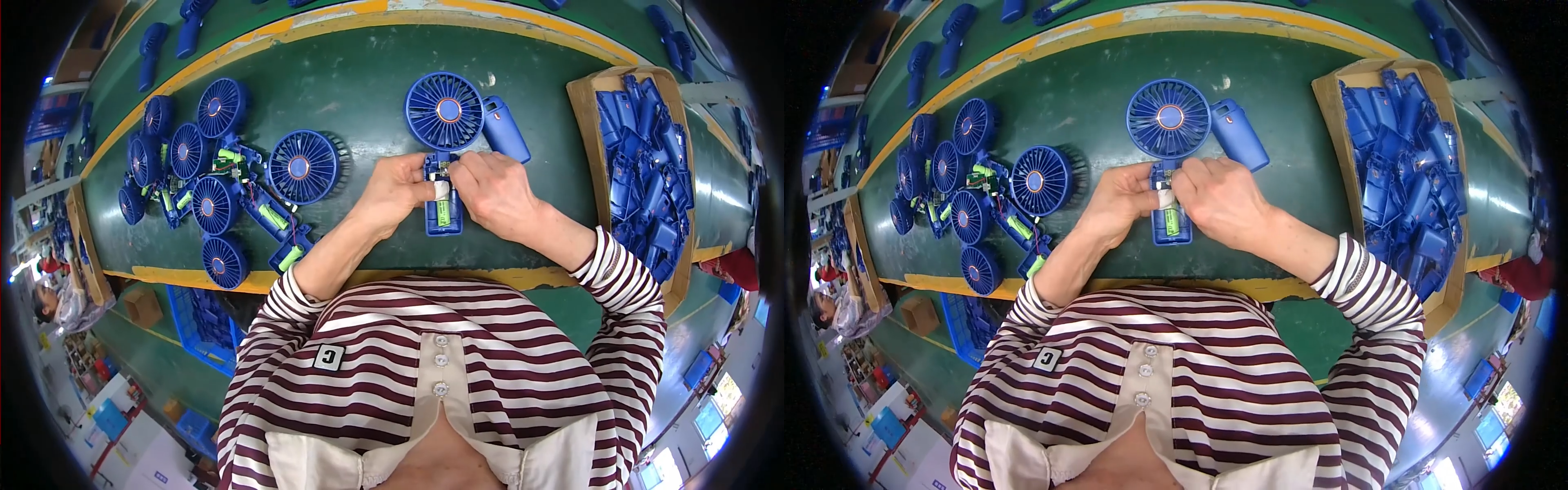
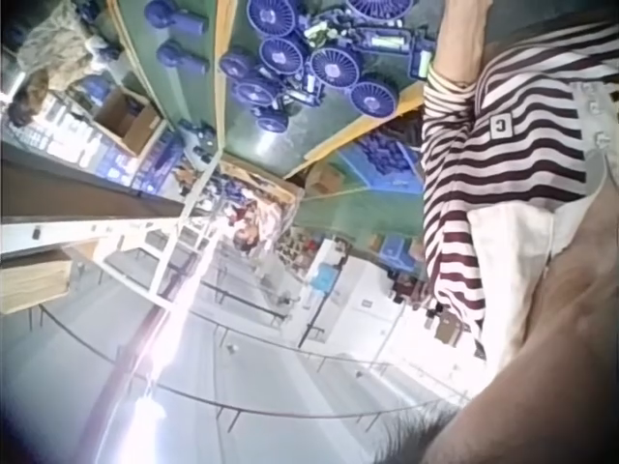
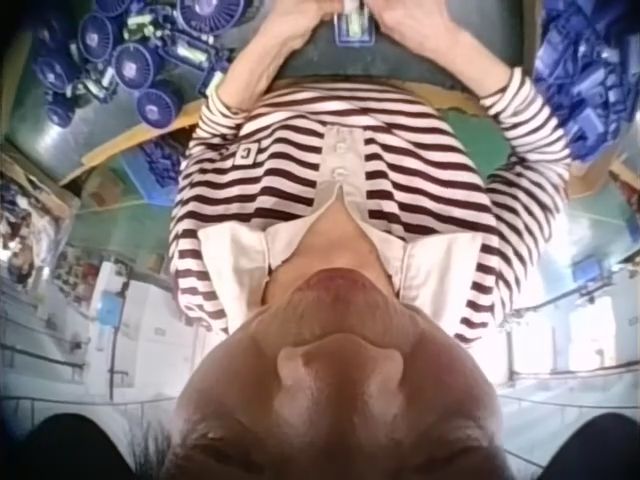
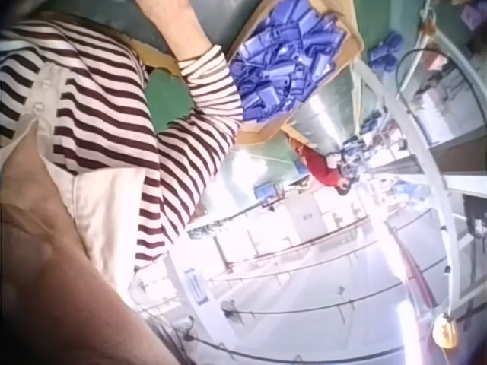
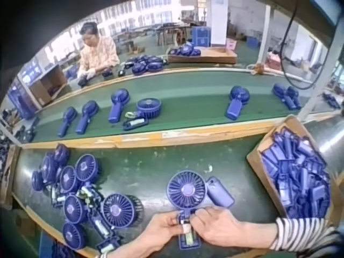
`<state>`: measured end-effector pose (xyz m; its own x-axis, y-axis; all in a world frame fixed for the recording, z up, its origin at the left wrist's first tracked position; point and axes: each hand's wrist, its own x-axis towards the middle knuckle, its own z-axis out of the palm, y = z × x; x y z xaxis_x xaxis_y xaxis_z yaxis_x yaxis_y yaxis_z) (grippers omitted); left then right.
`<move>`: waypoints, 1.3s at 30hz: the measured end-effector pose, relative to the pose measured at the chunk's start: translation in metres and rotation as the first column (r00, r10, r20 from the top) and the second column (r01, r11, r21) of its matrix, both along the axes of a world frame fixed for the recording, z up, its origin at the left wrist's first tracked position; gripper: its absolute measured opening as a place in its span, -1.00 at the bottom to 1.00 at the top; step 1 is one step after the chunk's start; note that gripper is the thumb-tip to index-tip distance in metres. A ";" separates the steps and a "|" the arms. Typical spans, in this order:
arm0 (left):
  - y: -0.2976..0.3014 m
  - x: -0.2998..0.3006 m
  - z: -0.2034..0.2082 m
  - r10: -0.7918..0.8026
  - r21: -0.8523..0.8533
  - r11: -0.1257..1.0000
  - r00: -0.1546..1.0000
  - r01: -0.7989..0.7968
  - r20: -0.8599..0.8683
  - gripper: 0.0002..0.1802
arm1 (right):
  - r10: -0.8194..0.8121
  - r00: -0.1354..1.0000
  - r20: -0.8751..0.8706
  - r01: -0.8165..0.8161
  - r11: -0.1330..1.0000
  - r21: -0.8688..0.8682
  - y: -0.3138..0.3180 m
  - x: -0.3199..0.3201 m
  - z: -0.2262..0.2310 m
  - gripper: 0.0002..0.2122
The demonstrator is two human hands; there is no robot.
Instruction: The person assembles portable fans by fitting the wiring, circuit board, and battery into each handle, snapping the plastic casing cover on, and placing the assembled fans onto the conveyor belt.
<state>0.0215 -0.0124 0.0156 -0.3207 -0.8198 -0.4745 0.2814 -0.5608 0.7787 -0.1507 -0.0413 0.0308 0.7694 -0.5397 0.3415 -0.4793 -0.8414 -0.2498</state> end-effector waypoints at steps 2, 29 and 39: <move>-0.004 0.003 0.003 -0.027 0.045 0.999 0.999 0.029 -0.042 -0.73 | -0.009 1.000 0.020 0.009 1.000 0.027 -0.001 -0.001 -0.001 -0.84; -0.006 -0.017 -0.001 0.033 0.105 0.994 0.999 -0.029 -0.035 -0.77 | -0.241 0.970 -0.022 0.190 0.814 -0.548 -0.237 0.126 0.017 -0.63; -0.011 -0.014 0.000 0.056 0.113 0.992 0.998 -0.052 -0.026 -0.76 | -0.023 0.997 -0.070 -0.011 0.891 -0.453 -0.137 0.155 0.048 -0.88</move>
